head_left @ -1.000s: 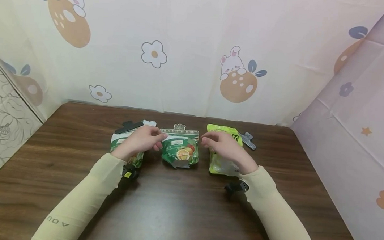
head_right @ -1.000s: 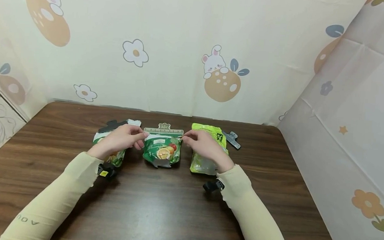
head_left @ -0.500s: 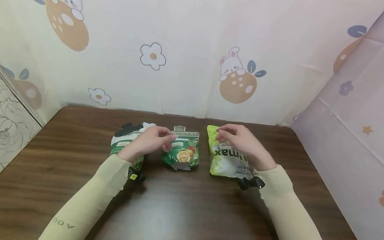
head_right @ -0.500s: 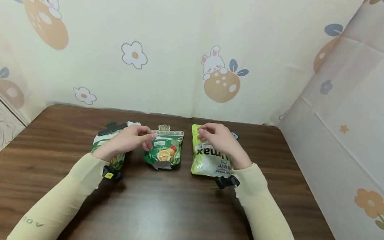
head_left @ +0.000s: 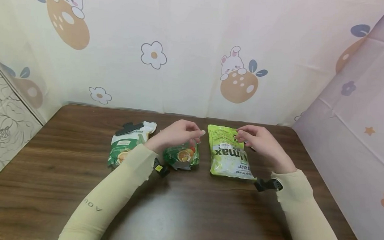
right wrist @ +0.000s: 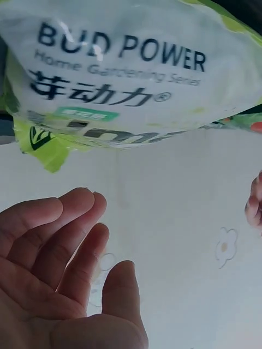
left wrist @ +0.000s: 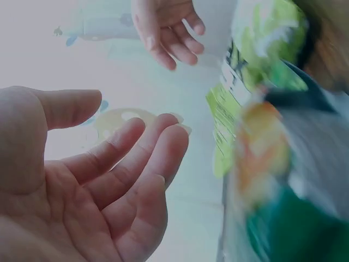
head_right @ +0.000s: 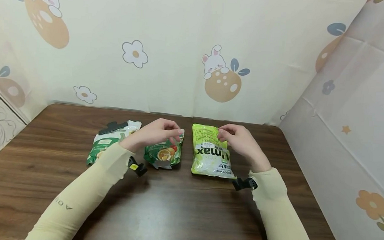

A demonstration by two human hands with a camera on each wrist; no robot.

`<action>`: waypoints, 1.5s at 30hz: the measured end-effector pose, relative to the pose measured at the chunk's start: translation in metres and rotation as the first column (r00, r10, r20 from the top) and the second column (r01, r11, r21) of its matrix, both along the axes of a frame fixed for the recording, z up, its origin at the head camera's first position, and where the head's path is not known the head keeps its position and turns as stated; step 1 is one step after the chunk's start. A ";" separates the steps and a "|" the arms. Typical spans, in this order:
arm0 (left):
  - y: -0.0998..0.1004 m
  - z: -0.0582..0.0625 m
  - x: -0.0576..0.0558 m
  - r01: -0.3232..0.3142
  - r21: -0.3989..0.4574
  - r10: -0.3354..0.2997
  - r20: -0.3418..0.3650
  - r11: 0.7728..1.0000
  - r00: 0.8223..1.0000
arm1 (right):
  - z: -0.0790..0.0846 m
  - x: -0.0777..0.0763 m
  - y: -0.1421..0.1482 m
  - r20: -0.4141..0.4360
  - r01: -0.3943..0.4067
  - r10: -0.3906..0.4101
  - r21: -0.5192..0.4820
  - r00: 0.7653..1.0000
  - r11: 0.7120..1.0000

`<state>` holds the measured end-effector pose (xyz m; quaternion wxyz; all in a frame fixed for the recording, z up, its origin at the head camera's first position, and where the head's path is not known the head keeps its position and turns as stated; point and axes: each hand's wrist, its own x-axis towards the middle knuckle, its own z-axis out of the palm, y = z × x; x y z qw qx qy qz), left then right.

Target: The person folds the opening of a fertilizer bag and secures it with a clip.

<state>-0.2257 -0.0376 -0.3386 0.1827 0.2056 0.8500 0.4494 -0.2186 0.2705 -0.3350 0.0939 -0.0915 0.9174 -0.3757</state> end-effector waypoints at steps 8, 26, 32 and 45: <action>0.022 0.016 -0.019 0.045 -0.012 -0.046 -0.002 0.999 0.999 | -0.011 -0.011 0.003 0.020 0.023 -0.022 -0.060 1.000 0.998; 0.055 0.008 -0.070 0.002 -0.140 -0.029 -0.185 0.990 0.982 | -0.027 -0.015 0.031 0.078 0.062 -0.062 -0.005 0.995 0.998; 0.086 0.008 -0.078 0.038 -0.240 -0.102 -0.261 0.970 0.960 | -0.031 -0.009 0.044 0.106 0.108 -0.110 0.018 0.988 0.994; 0.109 -0.005 -0.082 0.064 -0.433 -0.201 -0.278 0.899 0.939 | -0.044 -0.018 0.038 0.178 0.075 -0.075 0.010 0.981 0.997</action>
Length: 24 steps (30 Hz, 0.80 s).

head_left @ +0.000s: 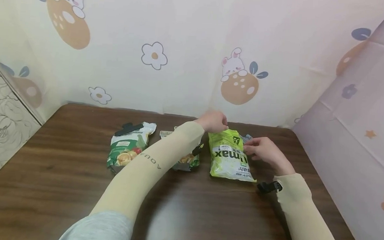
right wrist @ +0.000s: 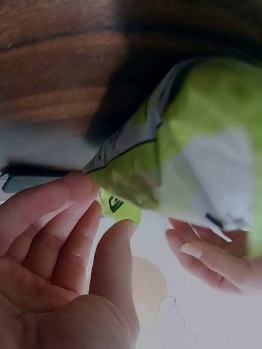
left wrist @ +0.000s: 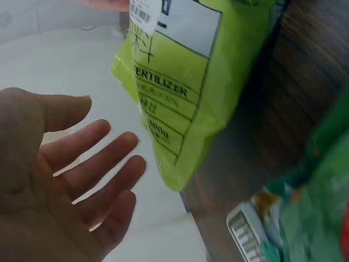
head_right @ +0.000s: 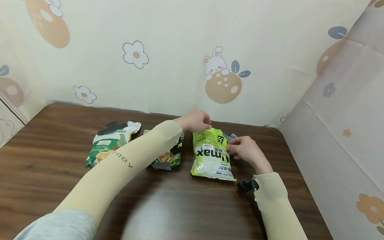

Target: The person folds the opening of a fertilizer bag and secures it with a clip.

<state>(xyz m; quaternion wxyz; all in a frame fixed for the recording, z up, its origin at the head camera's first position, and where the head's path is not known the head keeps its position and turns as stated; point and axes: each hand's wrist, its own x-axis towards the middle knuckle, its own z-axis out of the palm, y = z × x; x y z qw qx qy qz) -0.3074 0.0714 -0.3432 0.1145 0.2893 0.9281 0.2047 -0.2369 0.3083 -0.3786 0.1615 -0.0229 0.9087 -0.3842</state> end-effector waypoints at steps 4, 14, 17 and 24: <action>0.007 -0.004 0.001 0.011 -0.032 -0.010 0.000 0.999 1.000 | -0.004 -0.003 0.000 0.006 0.015 -0.015 0.005 1.000 1.000; 0.014 -0.012 -0.003 -0.022 -0.080 0.025 0.032 0.997 0.999 | -0.010 -0.004 -0.001 -0.019 0.019 -0.019 -0.011 1.000 1.000; 0.016 -0.015 -0.006 -0.033 -0.082 0.038 0.054 0.996 0.998 | -0.010 -0.004 -0.002 -0.029 0.022 -0.022 -0.010 0.999 1.000; 0.022 -0.022 -0.012 -0.054 -0.074 0.058 0.054 0.996 0.997 | -0.012 -0.002 -0.001 -0.031 0.041 -0.042 -0.006 0.999 0.999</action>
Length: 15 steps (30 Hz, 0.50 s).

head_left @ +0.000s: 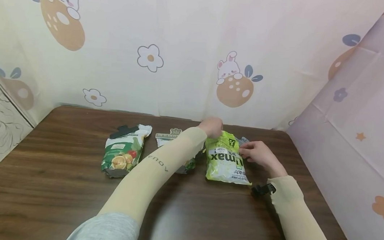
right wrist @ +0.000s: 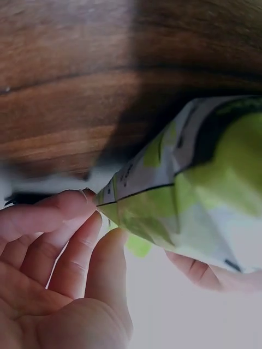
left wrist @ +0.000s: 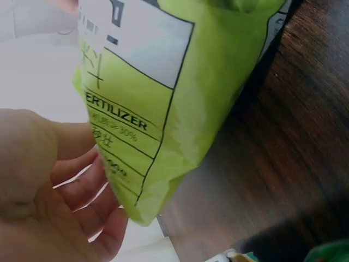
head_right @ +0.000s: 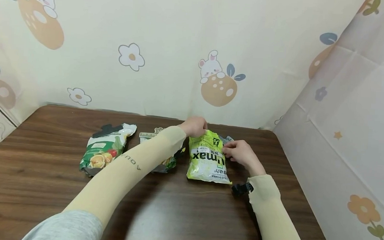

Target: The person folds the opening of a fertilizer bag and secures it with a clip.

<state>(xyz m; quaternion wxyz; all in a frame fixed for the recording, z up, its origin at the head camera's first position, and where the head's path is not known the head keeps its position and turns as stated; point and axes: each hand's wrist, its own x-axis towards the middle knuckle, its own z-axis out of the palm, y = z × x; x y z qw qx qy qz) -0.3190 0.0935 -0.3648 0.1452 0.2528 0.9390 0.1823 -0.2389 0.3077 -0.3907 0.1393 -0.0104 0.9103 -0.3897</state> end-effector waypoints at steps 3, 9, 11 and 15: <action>0.000 0.000 0.001 -0.006 0.038 0.007 -0.022 0.999 1.000 | -0.001 0.000 0.000 0.010 0.006 -0.005 -0.006 1.000 1.000; -0.003 0.005 0.005 -0.012 0.120 0.014 -0.024 0.993 1.000 | -0.001 -0.001 0.001 0.029 0.003 -0.003 -0.011 1.000 1.000; -0.004 0.009 0.008 -0.007 0.145 0.011 -0.023 0.989 1.000 | -0.001 -0.001 0.002 0.026 -0.006 0.007 -0.019 1.000 1.000; -0.007 0.020 0.016 -0.005 0.191 0.009 -0.025 0.982 1.000 | -0.003 -0.002 0.006 0.015 -0.020 0.021 -0.033 1.000 0.999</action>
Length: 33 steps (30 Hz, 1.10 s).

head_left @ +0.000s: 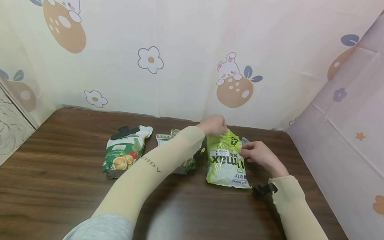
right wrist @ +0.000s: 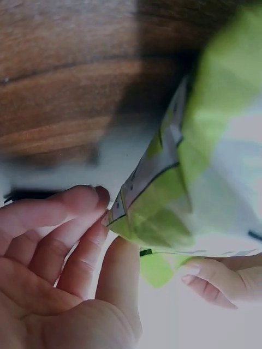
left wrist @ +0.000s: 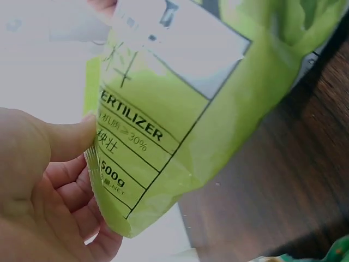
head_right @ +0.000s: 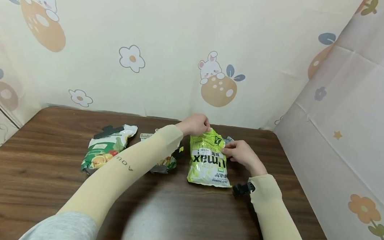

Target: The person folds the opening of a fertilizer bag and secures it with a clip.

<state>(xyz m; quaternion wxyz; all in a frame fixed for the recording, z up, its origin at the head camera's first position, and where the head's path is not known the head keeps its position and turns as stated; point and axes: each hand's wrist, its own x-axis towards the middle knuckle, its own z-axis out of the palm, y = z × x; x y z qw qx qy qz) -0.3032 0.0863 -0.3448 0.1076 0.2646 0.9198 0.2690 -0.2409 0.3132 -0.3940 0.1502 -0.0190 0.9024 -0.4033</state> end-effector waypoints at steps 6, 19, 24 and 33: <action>-0.005 0.009 0.006 -0.005 0.084 0.005 0.003 0.996 1.000 | 0.002 0.002 0.003 -0.049 -0.015 0.016 0.018 0.999 1.000; -0.018 0.037 0.014 0.029 0.170 -0.024 -0.028 0.985 0.999 | 0.024 0.009 0.002 -0.101 0.008 -0.021 -0.132 0.995 0.991; -0.020 0.047 0.020 0.036 0.166 -0.026 -0.063 0.986 0.998 | 0.027 0.010 0.002 -0.112 -0.012 -0.008 -0.182 0.994 0.983; -0.027 0.059 0.036 0.052 0.187 -0.037 -0.082 0.981 0.996 | 0.026 0.008 0.005 -0.193 -0.116 0.084 -0.164 0.978 0.979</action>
